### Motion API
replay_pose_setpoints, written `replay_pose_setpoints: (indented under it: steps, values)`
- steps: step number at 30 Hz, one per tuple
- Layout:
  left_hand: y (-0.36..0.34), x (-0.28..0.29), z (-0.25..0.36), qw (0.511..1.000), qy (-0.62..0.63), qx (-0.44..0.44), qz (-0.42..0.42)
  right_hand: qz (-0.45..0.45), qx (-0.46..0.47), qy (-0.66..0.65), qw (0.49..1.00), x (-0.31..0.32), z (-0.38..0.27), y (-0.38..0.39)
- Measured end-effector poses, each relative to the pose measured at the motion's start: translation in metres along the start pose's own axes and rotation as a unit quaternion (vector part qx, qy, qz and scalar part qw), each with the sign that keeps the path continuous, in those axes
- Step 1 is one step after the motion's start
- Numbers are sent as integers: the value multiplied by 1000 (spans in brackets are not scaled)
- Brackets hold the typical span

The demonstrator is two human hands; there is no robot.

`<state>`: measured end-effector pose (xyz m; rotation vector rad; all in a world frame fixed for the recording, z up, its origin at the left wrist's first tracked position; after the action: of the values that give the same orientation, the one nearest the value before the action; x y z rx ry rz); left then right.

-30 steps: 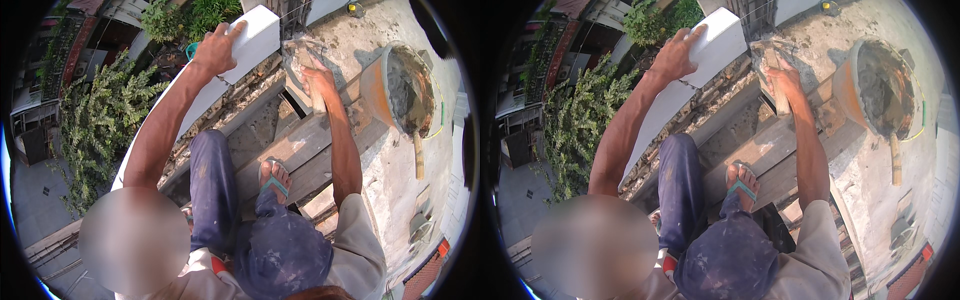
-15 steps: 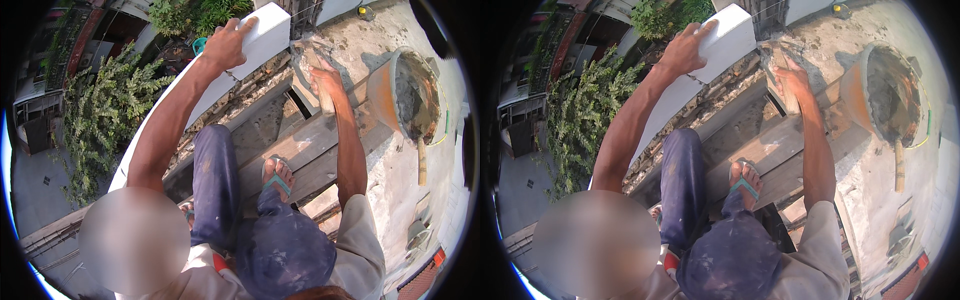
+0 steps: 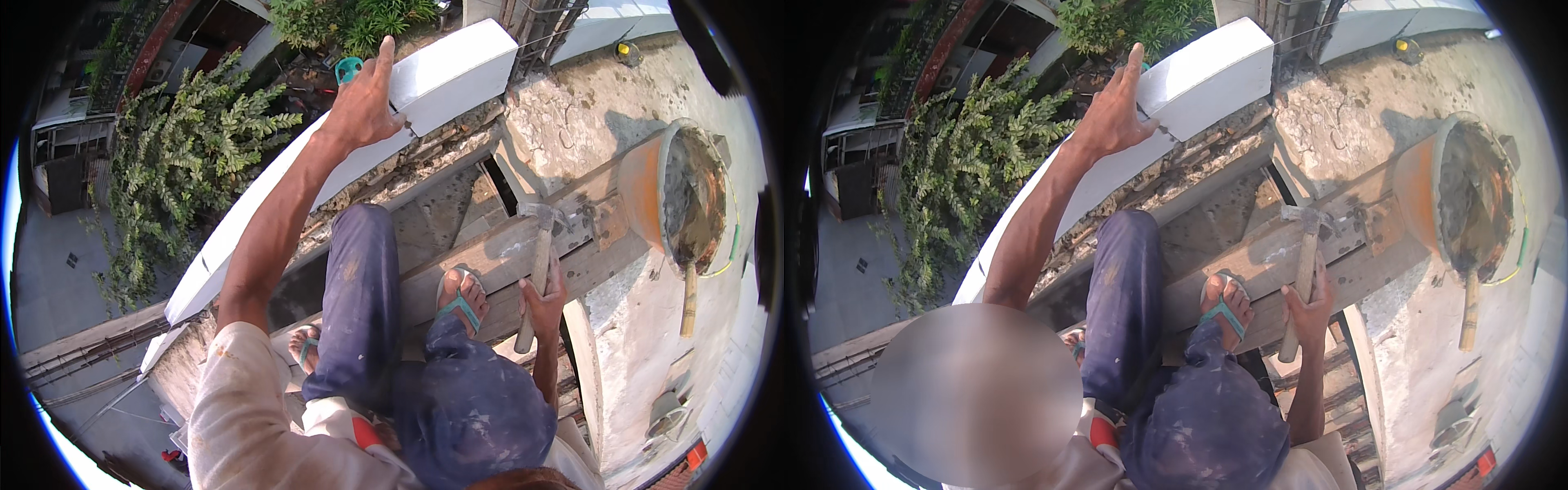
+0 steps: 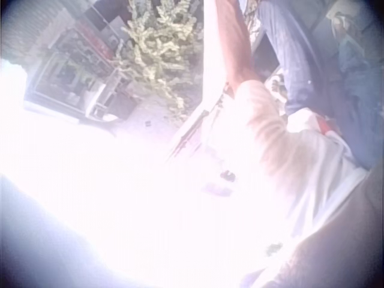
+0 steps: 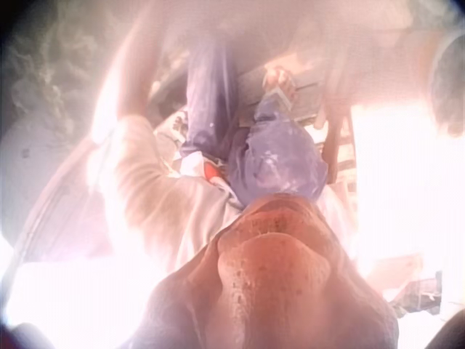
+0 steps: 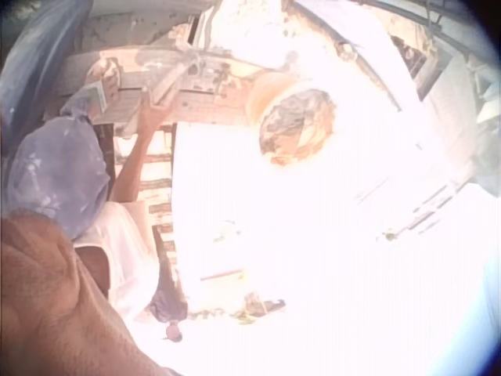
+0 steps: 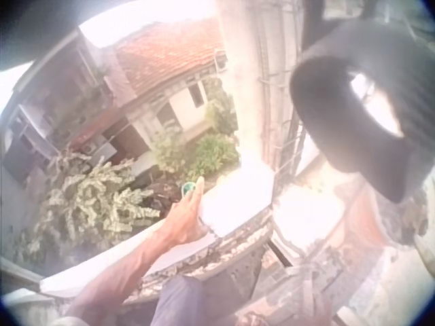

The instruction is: The person measures a section of a rooftop ledge using a tape measure. They then apply mortar to the back of a white rectangular tile using a trowel and place it onto the ledge. The person uses a hammer to tap the tile into position and adjusts a guide string. They repeat the process with a smaller tile, applying mortar and securing it with the hammer.

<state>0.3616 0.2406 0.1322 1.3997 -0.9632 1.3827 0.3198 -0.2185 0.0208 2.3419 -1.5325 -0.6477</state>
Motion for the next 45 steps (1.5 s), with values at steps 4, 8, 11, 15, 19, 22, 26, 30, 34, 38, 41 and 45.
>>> replay_pose_setpoints:
  steps: [4, 8, 11, 15, 19, 22, 26, 30, 34, 38, 41, 45]
  values:
    - [0, -1, 3, 1000, 1, 14, 27, 47, -25, 48, 997, 32, 45, 48]
    - [24, 14, 8, 995, -45, 25, 91, 85, 28, 195, 977, 40, 69, 65]
    - [50, 16, 5, 992, -70, 31, 101, 87, 24, 226, 970, 30, 66, 71]
    - [70, -3, -18, 989, -131, -12, 61, 97, -85, 31, 991, 0, 42, 75]
    - [71, -9, -24, 983, -166, -56, 49, 125, -116, 56, 984, -3, 29, 78]
    - [67, -9, -23, 980, -179, -71, 56, 91, 21, 191, 977, -5, 10, 56]
    - [65, -9, -17, 983, -152, -86, 60, -36, 259, 319, 911, -84, -97, 1]
    - [69, -13, -24, 987, -130, -77, 56, -121, 387, 358, 841, -157, -157, -57]
    - [65, -10, -22, 986, -131, -83, 57, -145, 387, 385, 825, -197, -181, -98]
    - [66, -7, -23, 985, -138, -89, 54, -151, 339, 474, 798, -212, -182, -116]
    - [66, -8, -25, 985, -138, -90, 50, -148, 363, 472, 789, -209, -179, -118]
    - [63, -8, -24, 987, -121, -93, 44, -155, 350, 399, 833, -199, -180, -107]
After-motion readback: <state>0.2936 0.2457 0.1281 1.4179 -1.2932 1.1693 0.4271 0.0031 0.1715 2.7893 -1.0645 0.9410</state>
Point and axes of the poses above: each hand's wrist, its own y-axis away from the middle knuckle, its own x-axis out of the back of the hand, z = x × y, the point moved 7 cm from there along -y, towards the middle knuckle, and after that the axes turned 15 degrees about -y, right-handed, at the moved point
